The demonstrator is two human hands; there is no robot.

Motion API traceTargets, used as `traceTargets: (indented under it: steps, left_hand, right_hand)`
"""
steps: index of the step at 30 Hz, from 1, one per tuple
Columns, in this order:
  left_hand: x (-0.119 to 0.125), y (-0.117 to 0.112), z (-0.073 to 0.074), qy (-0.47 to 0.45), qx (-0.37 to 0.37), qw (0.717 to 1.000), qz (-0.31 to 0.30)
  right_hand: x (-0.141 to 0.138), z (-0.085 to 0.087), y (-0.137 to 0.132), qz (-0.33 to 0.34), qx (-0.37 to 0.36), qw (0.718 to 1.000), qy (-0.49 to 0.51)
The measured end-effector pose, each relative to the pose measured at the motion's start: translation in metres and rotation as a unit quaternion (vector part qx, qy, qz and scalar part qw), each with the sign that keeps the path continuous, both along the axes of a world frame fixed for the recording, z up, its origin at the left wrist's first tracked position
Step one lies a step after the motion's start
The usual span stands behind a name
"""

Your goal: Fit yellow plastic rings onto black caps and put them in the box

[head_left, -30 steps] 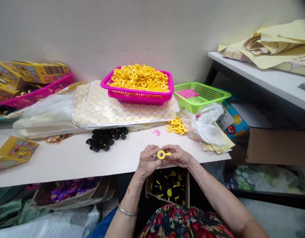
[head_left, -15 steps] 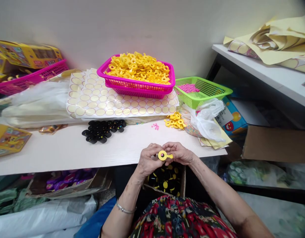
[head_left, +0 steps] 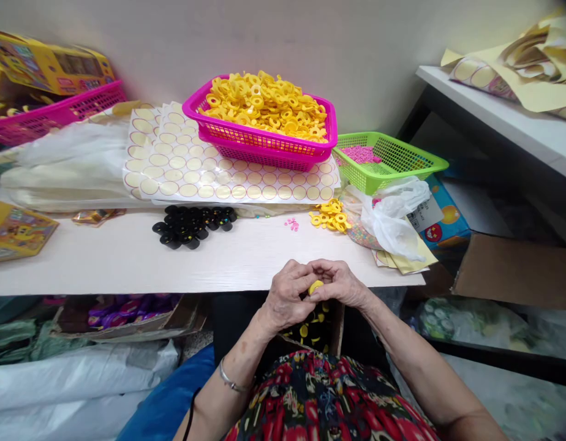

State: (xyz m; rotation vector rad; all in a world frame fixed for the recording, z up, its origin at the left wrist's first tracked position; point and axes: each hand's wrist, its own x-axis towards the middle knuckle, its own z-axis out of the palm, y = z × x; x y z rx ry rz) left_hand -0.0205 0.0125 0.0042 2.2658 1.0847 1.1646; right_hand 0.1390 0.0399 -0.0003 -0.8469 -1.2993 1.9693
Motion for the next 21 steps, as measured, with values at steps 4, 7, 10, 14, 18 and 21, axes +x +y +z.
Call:
traceTargets:
  steps: [4, 7, 10, 14, 18, 21]
  left_hand:
    - [-0.001, 0.002, -0.005, 0.004, -0.023, 1.000, 0.006]
    - [-0.004, 0.003, -0.010, 0.002, -0.059, 0.998, 0.009]
    - [-0.004, 0.001, -0.013, -0.009, -0.086, 0.996, 0.007]
    - [-0.010, -0.008, -0.011, -0.024, -0.121, 0.992, -0.028]
    - [-0.045, -0.004, -0.014, -0.064, -0.219, 0.972, -0.050]
    - [-0.085, 0.019, -0.024, -0.134, -0.214, 0.945, 0.209]
  right_hand:
    - [-0.007, -0.005, -0.007, -0.080, 0.016, 0.997, 0.007]
    - [-0.009, -0.010, -0.008, -0.067, 0.005, 0.998, 0.012]
    - [-0.008, -0.010, -0.007, -0.002, -0.019, 0.999, 0.026]
    - [-0.006, -0.007, -0.011, 0.048, -0.023, 0.999, -0.013]
    - [-0.007, -0.019, -0.026, 0.132, -0.007, 0.977, -0.169]
    - [-0.016, -0.035, -0.035, 0.173, 0.124, 0.911, -0.352]
